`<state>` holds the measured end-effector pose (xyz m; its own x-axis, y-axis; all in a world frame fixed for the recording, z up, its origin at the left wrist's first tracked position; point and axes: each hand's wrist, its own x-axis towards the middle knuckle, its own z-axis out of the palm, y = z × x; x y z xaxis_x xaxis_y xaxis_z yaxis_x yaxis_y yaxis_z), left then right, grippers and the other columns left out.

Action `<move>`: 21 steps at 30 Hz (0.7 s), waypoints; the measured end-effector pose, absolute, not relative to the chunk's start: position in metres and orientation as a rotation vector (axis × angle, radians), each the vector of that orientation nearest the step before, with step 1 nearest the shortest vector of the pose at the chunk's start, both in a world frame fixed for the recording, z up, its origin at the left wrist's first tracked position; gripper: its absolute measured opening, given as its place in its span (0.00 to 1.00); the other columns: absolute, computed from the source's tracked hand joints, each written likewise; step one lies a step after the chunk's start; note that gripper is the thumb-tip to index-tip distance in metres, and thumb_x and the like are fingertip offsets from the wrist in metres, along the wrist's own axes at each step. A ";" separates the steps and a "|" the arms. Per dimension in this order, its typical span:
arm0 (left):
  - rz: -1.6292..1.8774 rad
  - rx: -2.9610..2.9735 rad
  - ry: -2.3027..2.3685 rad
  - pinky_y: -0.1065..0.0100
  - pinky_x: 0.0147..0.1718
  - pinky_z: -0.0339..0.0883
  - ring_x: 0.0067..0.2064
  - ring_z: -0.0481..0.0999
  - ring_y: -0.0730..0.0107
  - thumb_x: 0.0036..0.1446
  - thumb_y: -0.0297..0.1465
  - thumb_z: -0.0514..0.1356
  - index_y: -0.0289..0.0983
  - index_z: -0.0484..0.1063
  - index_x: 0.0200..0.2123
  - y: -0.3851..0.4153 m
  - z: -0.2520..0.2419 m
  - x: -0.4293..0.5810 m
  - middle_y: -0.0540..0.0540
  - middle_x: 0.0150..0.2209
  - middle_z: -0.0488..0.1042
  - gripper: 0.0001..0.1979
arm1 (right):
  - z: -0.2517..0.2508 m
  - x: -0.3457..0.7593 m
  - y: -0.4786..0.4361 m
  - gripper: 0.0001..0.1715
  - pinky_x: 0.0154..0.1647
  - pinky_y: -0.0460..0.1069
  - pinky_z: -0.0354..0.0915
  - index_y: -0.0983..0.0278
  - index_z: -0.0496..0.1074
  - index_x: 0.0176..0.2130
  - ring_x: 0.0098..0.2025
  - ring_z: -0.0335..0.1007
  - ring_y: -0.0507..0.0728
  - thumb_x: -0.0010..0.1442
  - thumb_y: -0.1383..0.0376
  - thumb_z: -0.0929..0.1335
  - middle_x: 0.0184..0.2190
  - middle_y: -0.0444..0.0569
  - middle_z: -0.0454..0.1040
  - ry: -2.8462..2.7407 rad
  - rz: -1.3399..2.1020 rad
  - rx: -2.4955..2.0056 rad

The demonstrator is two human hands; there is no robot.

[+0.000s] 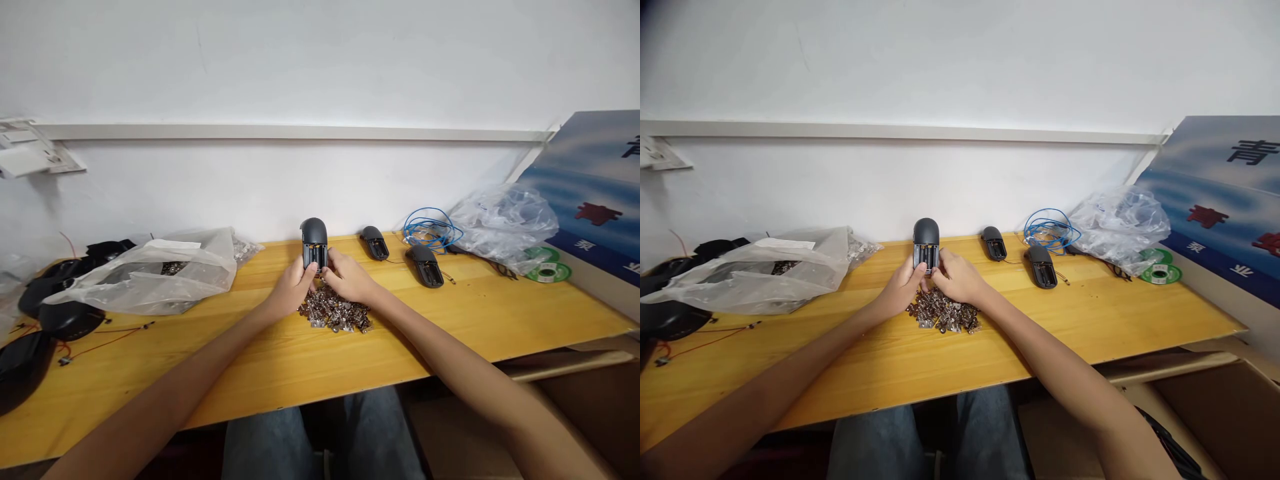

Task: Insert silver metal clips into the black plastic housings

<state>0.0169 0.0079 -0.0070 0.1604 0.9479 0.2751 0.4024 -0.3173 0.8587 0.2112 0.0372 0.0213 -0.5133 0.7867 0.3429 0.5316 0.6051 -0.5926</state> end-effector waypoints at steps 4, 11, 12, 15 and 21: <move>1.147 1.782 1.273 0.62 0.33 0.67 0.30 0.78 0.60 0.71 0.57 0.49 0.41 0.67 0.45 0.008 -0.009 0.016 0.49 0.27 0.76 0.26 | 0.022 0.209 0.035 0.06 0.35 0.53 0.61 0.58 0.59 0.40 0.34 0.69 0.60 0.66 0.60 0.62 0.34 0.49 0.75 -2.216 0.632 -0.980; 1.212 1.719 1.315 0.62 0.32 0.65 0.27 0.76 0.62 0.69 0.61 0.46 0.41 0.68 0.37 0.008 -0.007 0.016 0.49 0.23 0.75 0.30 | 0.023 0.204 0.032 0.06 0.36 0.54 0.63 0.58 0.59 0.40 0.36 0.71 0.61 0.66 0.60 0.63 0.36 0.50 0.77 -2.198 0.650 -0.993; 1.218 1.713 1.313 0.62 0.32 0.65 0.27 0.76 0.63 0.70 0.61 0.46 0.41 0.68 0.36 0.008 -0.007 0.016 0.49 0.23 0.74 0.31 | 0.024 0.204 0.031 0.06 0.36 0.54 0.63 0.58 0.59 0.40 0.36 0.72 0.62 0.66 0.60 0.63 0.36 0.51 0.77 -2.199 0.648 -0.992; 1.231 1.697 1.303 0.64 0.32 0.66 0.27 0.75 0.64 0.70 0.59 0.46 0.40 0.68 0.35 0.007 -0.006 0.017 0.50 0.23 0.74 0.30 | 0.024 0.203 0.030 0.06 0.37 0.54 0.65 0.59 0.60 0.41 0.37 0.72 0.62 0.66 0.60 0.63 0.37 0.51 0.78 -2.198 0.658 -0.998; 1.265 1.677 1.296 0.66 0.31 0.66 0.26 0.75 0.67 0.72 0.57 0.47 0.40 0.68 0.37 0.008 -0.007 0.018 0.50 0.24 0.74 0.28 | 0.024 0.200 0.030 0.07 0.36 0.53 0.63 0.59 0.62 0.41 0.34 0.71 0.60 0.65 0.59 0.64 0.36 0.50 0.77 -2.174 0.670 -1.046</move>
